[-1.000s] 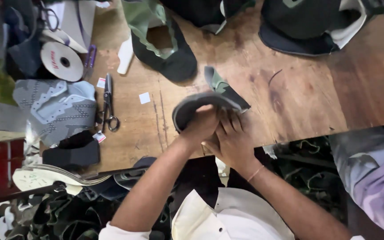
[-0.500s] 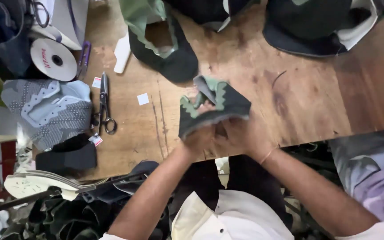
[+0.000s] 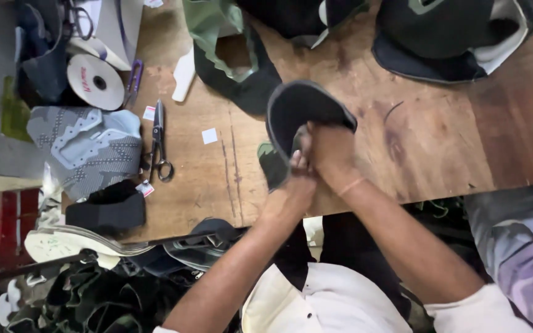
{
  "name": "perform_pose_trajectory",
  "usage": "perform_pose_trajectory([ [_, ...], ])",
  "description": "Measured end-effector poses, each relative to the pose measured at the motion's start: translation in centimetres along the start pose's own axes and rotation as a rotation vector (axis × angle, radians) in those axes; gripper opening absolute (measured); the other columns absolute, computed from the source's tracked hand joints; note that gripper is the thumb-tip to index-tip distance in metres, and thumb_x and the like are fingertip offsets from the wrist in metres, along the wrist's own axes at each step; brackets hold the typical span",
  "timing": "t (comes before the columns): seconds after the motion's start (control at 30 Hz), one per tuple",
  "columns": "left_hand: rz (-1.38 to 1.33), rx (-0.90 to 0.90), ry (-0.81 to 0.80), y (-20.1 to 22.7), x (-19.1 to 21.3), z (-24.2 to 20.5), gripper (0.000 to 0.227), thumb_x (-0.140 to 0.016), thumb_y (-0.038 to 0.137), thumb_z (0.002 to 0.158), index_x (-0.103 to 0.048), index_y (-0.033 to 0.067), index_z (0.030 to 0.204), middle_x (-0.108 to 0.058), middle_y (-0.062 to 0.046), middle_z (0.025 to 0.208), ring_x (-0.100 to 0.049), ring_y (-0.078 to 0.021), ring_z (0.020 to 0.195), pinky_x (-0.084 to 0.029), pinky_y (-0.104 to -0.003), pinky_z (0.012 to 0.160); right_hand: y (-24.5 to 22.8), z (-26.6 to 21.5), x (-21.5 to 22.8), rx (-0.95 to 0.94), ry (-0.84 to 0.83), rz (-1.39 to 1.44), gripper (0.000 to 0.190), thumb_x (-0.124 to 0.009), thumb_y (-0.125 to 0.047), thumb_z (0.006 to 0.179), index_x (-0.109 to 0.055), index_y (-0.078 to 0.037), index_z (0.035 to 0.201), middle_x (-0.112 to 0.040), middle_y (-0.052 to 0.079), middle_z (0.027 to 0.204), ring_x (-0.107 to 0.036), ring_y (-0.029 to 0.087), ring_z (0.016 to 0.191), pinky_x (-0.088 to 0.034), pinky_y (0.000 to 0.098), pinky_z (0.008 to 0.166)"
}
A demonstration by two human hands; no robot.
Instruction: Inspecting and manually handling various shoe upper components on a manufacturing workbench.
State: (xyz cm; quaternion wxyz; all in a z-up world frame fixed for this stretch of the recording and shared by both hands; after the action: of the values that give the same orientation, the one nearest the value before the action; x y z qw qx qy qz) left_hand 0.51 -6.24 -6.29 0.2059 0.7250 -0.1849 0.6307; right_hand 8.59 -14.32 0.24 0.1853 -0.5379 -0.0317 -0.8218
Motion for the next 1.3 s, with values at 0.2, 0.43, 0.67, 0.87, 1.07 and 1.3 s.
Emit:
perform_pose_trajectory([
  [0.2,-0.176,-0.023,0.363,-0.3,12.6,-1.8,0.020,-0.056,0.008,0.101,-0.066,0.0054,0.117,-0.067,-0.020,0.105,-0.063,-0.0402,0.105,-0.048,-0.056,0.096,4.9,-7.3,11.5,-0.091,0.310,0.680,0.044,-0.066,-0.011,0.078,-0.058,0.014,0.114,-0.065,0.026,0.109,-0.062,0.039,0.101,-0.047,0.0525,0.087],
  [0.43,-0.324,-0.032,0.548,3.1,8.2,-3.1,0.069,-0.064,0.031,0.081,-0.052,0.0014,0.142,-0.059,-0.032,0.124,-0.057,-0.0501,0.119,-0.040,-0.064,0.103,5.2,-14.1,6.7,-0.198,-0.065,0.528,0.022,-0.075,-0.023,0.080,-0.072,-0.011,0.098,-0.073,0.011,0.097,-0.069,0.035,0.093,-0.053,0.0450,0.077],
  [0.67,0.280,0.005,0.326,2.6,6.8,-3.7,0.048,-0.059,0.025,0.104,-0.054,-0.0018,0.143,-0.042,-0.032,0.148,-0.045,-0.0490,0.144,-0.035,-0.064,0.119,-6.0,-14.0,12.0,-0.147,-0.200,0.536,0.031,-0.074,-0.024,0.079,-0.072,-0.009,0.106,-0.072,0.013,0.104,-0.069,0.037,0.098,-0.054,0.0466,0.081],
  [0.87,-0.478,0.006,0.499,0.2,8.3,-4.6,0.048,-0.057,0.029,0.094,-0.057,-0.0032,0.130,-0.049,-0.036,0.147,-0.052,-0.0488,0.132,-0.041,-0.064,0.107,-11.0,-8.6,12.9,-0.091,-0.228,0.559,0.035,-0.073,-0.023,0.079,-0.070,-0.007,0.110,-0.070,0.015,0.110,-0.067,0.038,0.103,-0.053,0.0470,0.085],
  [1.07,-0.968,0.212,0.219,-2.6,6.2,-5.5,0.032,-0.059,0.028,0.104,-0.065,0.0130,0.132,-0.073,-0.008,0.123,-0.070,-0.0291,0.117,-0.053,-0.045,0.106,-13.0,-3.9,10.3,-0.050,-0.294,0.598,0.039,-0.073,-0.022,0.080,-0.068,-0.005,0.115,-0.067,0.017,0.115,-0.065,0.039,0.107,-0.052,0.0474,0.088],
  [1.3,-0.097,0.039,0.075,-0.4,4.6,-5.9,0.050,-0.056,0.017,0.108,-0.046,0.0033,0.155,-0.058,-0.018,0.137,-0.059,-0.0371,0.126,-0.045,-0.050,0.107,-11.8,-0.2,10.0,-0.005,-0.320,0.601,0.043,-0.072,-0.020,0.081,-0.065,-0.003,0.120,-0.065,0.020,0.122,-0.062,0.040,0.113,-0.051,0.0478,0.092],
])
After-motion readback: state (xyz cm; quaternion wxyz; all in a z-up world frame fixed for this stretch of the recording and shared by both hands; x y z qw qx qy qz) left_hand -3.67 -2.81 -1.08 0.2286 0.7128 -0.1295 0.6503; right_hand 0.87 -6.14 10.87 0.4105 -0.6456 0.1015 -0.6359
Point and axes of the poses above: each hand's wrist, its own z-axis towards the middle knuckle, its own x-axis out of the back of the hand, y = z × x, the point moved 7 cm from there along z, towards the middle knuckle
